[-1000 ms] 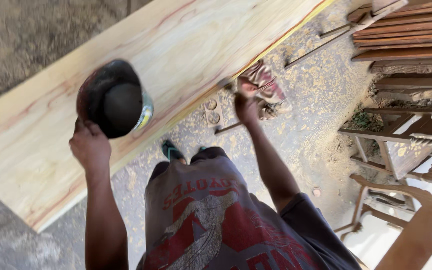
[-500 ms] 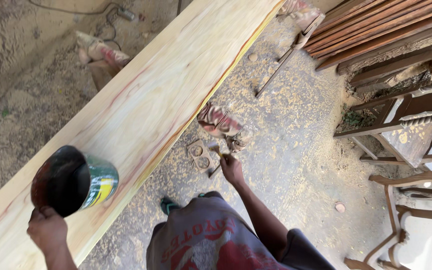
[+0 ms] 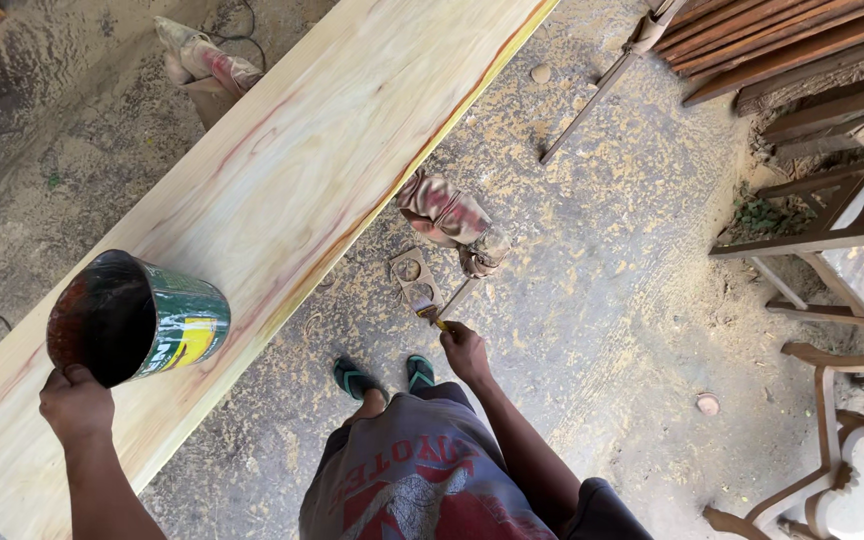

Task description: The person dips a paintbrush into a can of yellow paint and brushes the paint along the edges and surface of a long wooden board, working along its length. At the end the person carries the can and brush toward a stool holding a small bowl.

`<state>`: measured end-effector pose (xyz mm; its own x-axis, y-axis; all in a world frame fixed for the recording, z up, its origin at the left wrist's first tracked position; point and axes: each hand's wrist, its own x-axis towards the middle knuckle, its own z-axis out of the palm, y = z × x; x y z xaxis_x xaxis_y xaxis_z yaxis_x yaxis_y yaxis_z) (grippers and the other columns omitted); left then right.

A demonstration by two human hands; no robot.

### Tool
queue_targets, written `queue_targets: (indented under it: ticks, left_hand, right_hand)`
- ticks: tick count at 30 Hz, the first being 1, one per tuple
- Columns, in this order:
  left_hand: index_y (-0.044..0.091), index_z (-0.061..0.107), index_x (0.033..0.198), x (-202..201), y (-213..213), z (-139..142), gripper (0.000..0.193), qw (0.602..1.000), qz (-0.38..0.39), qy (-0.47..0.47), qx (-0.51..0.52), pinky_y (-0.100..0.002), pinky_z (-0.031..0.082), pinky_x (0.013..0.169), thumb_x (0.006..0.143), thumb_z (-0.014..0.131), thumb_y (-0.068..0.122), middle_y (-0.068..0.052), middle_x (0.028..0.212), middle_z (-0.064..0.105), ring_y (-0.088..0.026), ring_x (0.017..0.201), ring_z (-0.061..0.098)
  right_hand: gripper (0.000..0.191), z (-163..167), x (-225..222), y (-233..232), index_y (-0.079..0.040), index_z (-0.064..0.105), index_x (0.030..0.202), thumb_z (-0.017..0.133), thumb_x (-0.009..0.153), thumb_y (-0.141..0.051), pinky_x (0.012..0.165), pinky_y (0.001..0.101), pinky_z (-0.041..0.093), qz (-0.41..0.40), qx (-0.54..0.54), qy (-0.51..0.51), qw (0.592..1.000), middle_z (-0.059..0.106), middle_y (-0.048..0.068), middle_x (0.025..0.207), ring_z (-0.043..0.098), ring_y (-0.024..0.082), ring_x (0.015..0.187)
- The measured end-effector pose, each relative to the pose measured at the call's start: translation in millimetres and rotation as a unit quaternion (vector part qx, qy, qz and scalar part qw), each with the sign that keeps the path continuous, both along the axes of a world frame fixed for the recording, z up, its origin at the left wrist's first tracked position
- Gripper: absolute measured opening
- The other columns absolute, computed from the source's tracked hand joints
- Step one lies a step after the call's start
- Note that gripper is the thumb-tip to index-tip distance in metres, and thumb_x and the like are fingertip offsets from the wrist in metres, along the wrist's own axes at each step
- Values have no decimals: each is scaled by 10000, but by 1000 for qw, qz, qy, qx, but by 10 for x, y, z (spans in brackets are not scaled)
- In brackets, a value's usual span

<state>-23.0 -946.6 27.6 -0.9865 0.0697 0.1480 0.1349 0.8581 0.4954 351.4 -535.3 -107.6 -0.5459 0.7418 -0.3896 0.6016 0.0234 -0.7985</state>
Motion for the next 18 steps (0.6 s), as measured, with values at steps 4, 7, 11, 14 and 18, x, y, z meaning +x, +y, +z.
queue_targets:
  ticks: [4,7,11,14,18]
  left_hand:
    - [-74,706,1129,10,36,12,357,1000,-1,5,5,-569,507,901,1141,483,204,-352,1079,681,-544,988,643]
    - [-71,705,1141,19,13,34,350,1000,3,2,8,-564,508,894,1125,469,187,-352,1071,680,-537,982,648]
    - [-83,693,1071,-12,-10,-5,339,1000,-5,-1,22,-552,517,909,1112,471,171,-328,1082,699,-516,996,665]
    - [-67,702,1081,-51,-43,-67,333,999,-3,-5,54,-550,515,890,1131,495,190,-314,1071,702,-503,987,669]
    - [-28,704,1112,-136,-87,-219,265,995,-21,-13,93,-548,517,861,1067,525,164,-297,1052,710,-491,978,676]
  right_hand:
    - [361,57,-71,79,-37,729,1196,639,921,-253,770,391,564,19,21,17,999,757,186,911,740,254,824]
    - [342,142,-161,106,-47,750,1187,604,953,-249,772,401,559,31,-7,-4,999,757,193,891,740,277,805]
    - [357,252,-247,36,-41,719,1230,605,955,-238,792,370,575,22,-5,31,999,780,162,943,766,229,851]
    - [359,283,-269,-66,-50,722,1237,619,959,-253,776,367,580,28,0,14,1000,782,160,943,762,216,839]
    - [352,322,-293,-198,-39,721,1230,650,939,-225,762,357,588,46,75,81,993,787,140,976,766,190,854]
